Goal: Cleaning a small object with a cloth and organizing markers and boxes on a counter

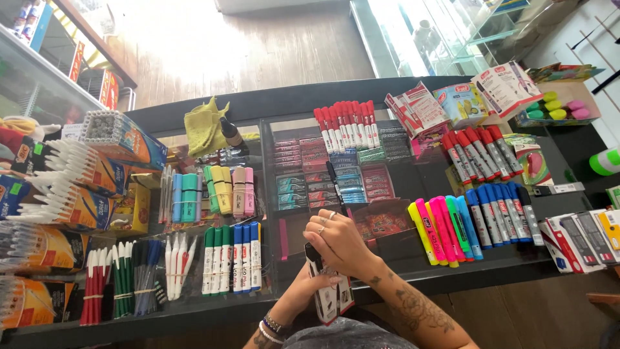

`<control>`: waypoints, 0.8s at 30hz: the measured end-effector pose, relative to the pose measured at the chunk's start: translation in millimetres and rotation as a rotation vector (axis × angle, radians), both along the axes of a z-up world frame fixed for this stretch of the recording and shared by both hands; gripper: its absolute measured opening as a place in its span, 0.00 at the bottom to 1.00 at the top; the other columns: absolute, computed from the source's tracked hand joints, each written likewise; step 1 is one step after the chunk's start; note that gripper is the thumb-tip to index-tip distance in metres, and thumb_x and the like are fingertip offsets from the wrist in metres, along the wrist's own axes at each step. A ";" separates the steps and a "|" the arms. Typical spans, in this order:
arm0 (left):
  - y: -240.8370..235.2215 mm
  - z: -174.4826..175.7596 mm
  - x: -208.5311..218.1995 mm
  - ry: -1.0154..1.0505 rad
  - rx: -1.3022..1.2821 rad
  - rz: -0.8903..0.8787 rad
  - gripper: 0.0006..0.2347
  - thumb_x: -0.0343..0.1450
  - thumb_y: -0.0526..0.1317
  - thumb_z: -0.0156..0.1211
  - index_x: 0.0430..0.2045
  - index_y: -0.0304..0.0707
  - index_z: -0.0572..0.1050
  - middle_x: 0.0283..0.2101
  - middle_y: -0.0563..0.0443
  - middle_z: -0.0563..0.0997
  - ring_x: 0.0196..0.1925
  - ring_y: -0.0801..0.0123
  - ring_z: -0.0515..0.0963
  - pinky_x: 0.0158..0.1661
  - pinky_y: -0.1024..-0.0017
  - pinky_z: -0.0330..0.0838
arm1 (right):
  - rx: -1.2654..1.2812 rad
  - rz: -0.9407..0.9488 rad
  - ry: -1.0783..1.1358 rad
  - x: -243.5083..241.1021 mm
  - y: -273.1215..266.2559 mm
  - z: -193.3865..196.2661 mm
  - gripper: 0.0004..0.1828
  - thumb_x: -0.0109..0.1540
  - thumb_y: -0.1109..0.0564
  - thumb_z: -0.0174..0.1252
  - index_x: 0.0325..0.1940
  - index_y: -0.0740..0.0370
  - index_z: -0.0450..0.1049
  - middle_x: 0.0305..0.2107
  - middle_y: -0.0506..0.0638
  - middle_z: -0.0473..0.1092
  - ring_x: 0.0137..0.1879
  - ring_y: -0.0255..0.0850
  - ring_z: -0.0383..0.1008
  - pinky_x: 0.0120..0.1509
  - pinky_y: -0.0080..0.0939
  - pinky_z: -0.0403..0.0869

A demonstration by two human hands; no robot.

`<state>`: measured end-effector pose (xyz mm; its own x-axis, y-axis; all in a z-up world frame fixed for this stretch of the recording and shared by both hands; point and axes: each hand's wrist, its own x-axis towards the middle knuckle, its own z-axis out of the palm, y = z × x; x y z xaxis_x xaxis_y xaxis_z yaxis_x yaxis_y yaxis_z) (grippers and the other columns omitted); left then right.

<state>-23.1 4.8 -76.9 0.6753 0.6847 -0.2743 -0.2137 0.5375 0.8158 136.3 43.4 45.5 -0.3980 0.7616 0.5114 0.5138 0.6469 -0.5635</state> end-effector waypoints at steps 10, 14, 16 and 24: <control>6.9 65.6 -4.5 0.130 0.093 0.220 0.33 0.69 0.43 0.69 0.72 0.44 0.64 0.46 0.42 0.84 0.27 0.65 0.81 0.29 0.67 0.81 | -0.397 -0.569 -0.064 65.4 68.9 -77.4 0.22 0.74 0.39 0.47 0.54 0.58 0.73 0.47 0.55 0.73 0.54 0.50 0.72 0.55 0.54 0.72; 8.3 50.3 -5.3 0.213 0.223 0.361 0.30 0.70 0.40 0.71 0.68 0.40 0.65 0.47 0.49 0.85 0.50 0.67 0.86 0.54 0.69 0.80 | -0.419 -0.781 -0.553 61.1 104.5 -121.3 0.47 0.69 0.20 0.45 0.67 0.67 0.65 0.57 0.60 0.69 0.61 0.58 0.72 0.50 0.58 0.80; 13.8 43.2 1.5 0.218 0.381 0.370 0.28 0.71 0.40 0.71 0.65 0.38 0.65 0.49 0.50 0.79 0.52 0.68 0.85 0.54 0.70 0.78 | -0.357 -0.825 -0.606 60.9 122.8 -139.4 0.41 0.69 0.23 0.49 0.62 0.64 0.67 0.53 0.59 0.70 0.57 0.57 0.75 0.47 0.59 0.80; 11.4 29.7 12.6 0.079 0.526 0.497 0.32 0.66 0.35 0.79 0.66 0.31 0.70 0.50 0.43 0.76 0.54 0.60 0.83 0.57 0.57 0.78 | -0.577 -0.744 -0.511 93.3 126.5 -132.0 0.22 0.68 0.42 0.53 0.54 0.59 0.79 0.44 0.62 0.81 0.48 0.65 0.85 0.50 0.68 0.80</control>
<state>-10.5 16.2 -47.2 0.2418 0.9601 0.1406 -0.2605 -0.0753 0.9625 229.6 169.9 -86.5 0.2008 0.9745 -0.0998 0.9310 -0.2215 -0.2902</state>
